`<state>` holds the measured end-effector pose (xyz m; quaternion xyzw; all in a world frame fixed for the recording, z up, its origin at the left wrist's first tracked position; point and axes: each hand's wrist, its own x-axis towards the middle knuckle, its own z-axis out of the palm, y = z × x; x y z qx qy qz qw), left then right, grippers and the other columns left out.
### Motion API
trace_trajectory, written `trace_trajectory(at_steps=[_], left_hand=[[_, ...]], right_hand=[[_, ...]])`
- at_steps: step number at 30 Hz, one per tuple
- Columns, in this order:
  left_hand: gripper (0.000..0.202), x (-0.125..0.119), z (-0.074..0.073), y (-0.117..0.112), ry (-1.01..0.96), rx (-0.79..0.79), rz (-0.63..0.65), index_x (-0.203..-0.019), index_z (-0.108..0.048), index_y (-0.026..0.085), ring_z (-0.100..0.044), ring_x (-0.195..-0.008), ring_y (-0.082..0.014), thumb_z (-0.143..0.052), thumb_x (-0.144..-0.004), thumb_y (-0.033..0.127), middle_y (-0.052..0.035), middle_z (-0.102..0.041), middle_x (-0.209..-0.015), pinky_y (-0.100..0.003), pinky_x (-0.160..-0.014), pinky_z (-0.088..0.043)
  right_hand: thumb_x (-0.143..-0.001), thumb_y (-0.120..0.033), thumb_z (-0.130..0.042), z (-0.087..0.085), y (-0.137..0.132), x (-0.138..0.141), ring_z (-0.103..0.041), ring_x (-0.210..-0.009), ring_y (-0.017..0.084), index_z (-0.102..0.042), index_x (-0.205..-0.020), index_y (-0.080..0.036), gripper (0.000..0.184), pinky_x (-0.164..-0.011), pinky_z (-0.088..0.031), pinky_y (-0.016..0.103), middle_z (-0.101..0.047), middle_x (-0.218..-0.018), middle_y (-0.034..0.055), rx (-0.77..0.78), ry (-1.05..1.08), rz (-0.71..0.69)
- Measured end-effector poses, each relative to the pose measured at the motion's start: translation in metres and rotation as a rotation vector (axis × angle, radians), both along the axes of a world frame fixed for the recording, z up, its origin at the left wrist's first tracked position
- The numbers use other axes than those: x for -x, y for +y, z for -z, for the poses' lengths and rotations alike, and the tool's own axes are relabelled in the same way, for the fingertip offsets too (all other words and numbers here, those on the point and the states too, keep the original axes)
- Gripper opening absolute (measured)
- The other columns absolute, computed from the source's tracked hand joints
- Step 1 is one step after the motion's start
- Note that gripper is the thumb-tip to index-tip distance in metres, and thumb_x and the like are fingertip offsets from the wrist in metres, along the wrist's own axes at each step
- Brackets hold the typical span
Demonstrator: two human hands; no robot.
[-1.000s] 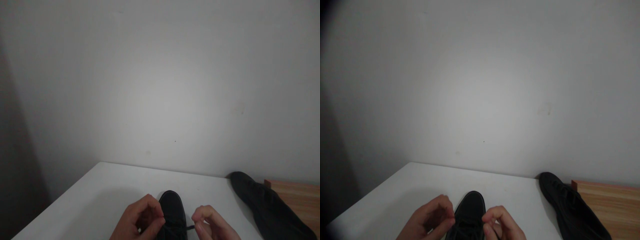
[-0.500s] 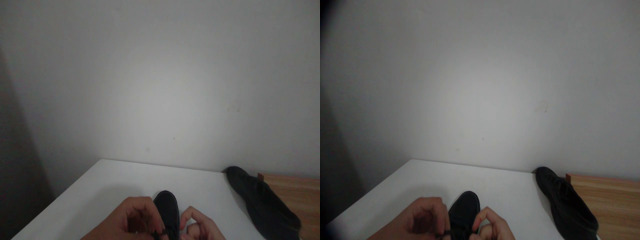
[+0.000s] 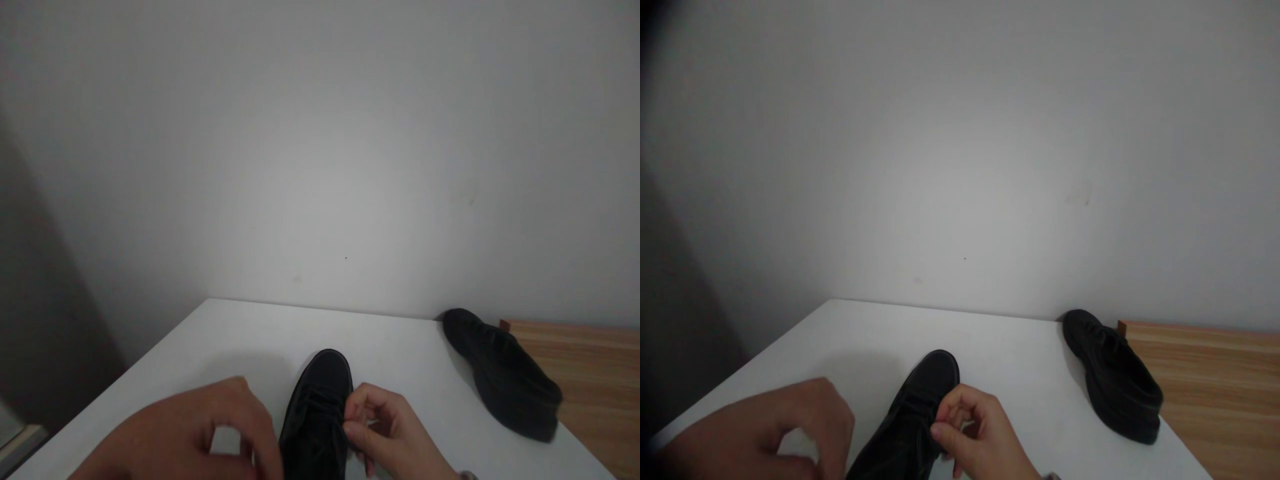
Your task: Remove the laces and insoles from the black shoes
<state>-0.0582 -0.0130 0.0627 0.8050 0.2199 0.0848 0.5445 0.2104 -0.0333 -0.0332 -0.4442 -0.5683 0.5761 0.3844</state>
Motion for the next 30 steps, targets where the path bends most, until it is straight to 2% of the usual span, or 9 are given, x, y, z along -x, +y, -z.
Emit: trace_trajectory(at_steps=[4, 6, 9, 14, 18, 22, 25, 28, 30], left_hand=[[0.046, -0.004, 0.027, 0.025, -0.169, 0.159, -0.235, -0.077, -0.065, 0.015, -0.064, -0.059, -0.0165, -0.056, -0.085, 0.060, -0.0076, -0.070, -0.068, -0.027, -0.058, -0.051], [0.034, -0.017, 0.044, 0.032, -0.167, 0.110, -0.381, -0.077, -0.059, 0.015, -0.060, -0.058, -0.0128, -0.063, -0.084, 0.048, -0.0023, -0.065, -0.069, -0.024, -0.056, -0.050], [0.026, -0.039, 0.062, 0.030, -0.081, 0.045, -0.467, -0.084, -0.056, 0.015, -0.058, -0.060, -0.0112, -0.068, -0.080, 0.037, 0.0013, -0.059, -0.073, -0.020, -0.054, -0.048], [0.013, -0.059, 0.066, 0.019, 0.026, -0.207, -0.481, -0.077, -0.053, 0.017, -0.053, -0.058, -0.0103, -0.057, -0.082, 0.028, 0.0004, -0.057, -0.072, -0.019, -0.051, -0.040], [0.011, -0.078, 0.058, 0.023, -0.012, -0.389, -0.499, -0.072, -0.048, 0.018, -0.048, -0.060, -0.0118, -0.056, -0.078, 0.022, 0.0014, -0.054, -0.066, -0.021, -0.055, -0.035], [0.022, -0.089, 0.047, 0.033, -0.210, -0.003, -0.439, -0.077, -0.043, 0.019, -0.049, -0.059, -0.0111, -0.058, -0.084, 0.034, 0.0046, -0.051, -0.061, -0.022, -0.057, -0.035], [0.032, -0.079, 0.038, 0.043, -0.320, 0.307, -0.365, -0.082, -0.044, 0.019, -0.046, -0.055, -0.0082, -0.066, -0.082, 0.042, 0.0080, -0.046, -0.058, -0.022, -0.061, -0.039], [0.034, -0.062, 0.032, 0.054, -0.380, 0.415, -0.347, -0.085, -0.044, 0.021, -0.028, -0.042, -0.0035, -0.066, -0.083, 0.047, 0.0112, -0.039, -0.055, -0.018, -0.047, -0.036], [0.035, -0.053, 0.028, 0.060, -0.359, 0.388, -0.345, -0.085, -0.043, 0.022, -0.019, -0.037, -0.0020, -0.064, -0.084, 0.050, 0.0109, -0.042, -0.055, -0.014, -0.036, -0.024]], right_hand=[[-0.068, -0.054, -0.074, -0.002, -0.001, 0.001, -0.043, -0.046, 0.004, -0.053, -0.072, -0.017, 0.043, -0.039, -0.040, 0.015, -0.047, -0.064, -0.0048, -0.039, -0.087, 0.033], [-0.071, -0.051, -0.072, 0.000, -0.001, 0.000, -0.040, -0.045, 0.003, -0.051, -0.073, -0.018, 0.040, -0.037, -0.035, 0.015, -0.047, -0.066, -0.0046, -0.059, -0.098, 0.037], [-0.077, -0.043, -0.068, 0.004, 0.000, -0.002, -0.042, -0.051, 0.005, -0.048, -0.074, -0.018, 0.032, -0.043, -0.034, 0.016, -0.048, -0.069, -0.0032, -0.154, -0.115, 0.079], [-0.083, -0.035, -0.061, 0.002, 0.007, -0.006, -0.050, -0.065, 0.011, -0.045, -0.077, -0.020, 0.023, -0.058, -0.041, 0.023, -0.054, -0.076, -0.0003, -0.345, -0.123, 0.160], [-0.083, -0.041, -0.062, -0.009, 0.012, -0.010, -0.052, -0.067, 0.013, -0.043, -0.076, -0.021, 0.028, -0.064, -0.040, 0.026, -0.056, -0.072, -0.0008, -0.361, -0.065, 0.229], [-0.080, -0.050, -0.066, -0.021, 0.013, -0.019, -0.049, -0.062, 0.011, -0.045, -0.076, -0.020, 0.038, -0.063, -0.037, 0.025, -0.053, -0.062, -0.0032, -0.166, 0.221, 0.218], [-0.074, -0.048, -0.074, -0.028, 0.014, -0.031, -0.044, -0.056, 0.008, -0.051, -0.083, -0.018, 0.038, -0.061, -0.035, 0.023, -0.048, -0.060, -0.0057, -0.044, 0.483, 0.191], [-0.075, -0.043, -0.076, -0.039, 0.014, -0.048, -0.031, -0.047, 0.003, -0.056, -0.090, -0.017, 0.036, -0.052, -0.031, 0.019, -0.043, -0.060, -0.0079, -0.029, 0.616, 0.212], [-0.075, -0.041, -0.077, -0.048, 0.013, -0.058, -0.023, -0.045, 0.001, -0.057, -0.089, -0.017, 0.034, -0.044, -0.022, 0.017, -0.041, -0.059, -0.0078, -0.033, 0.635, 0.224]])
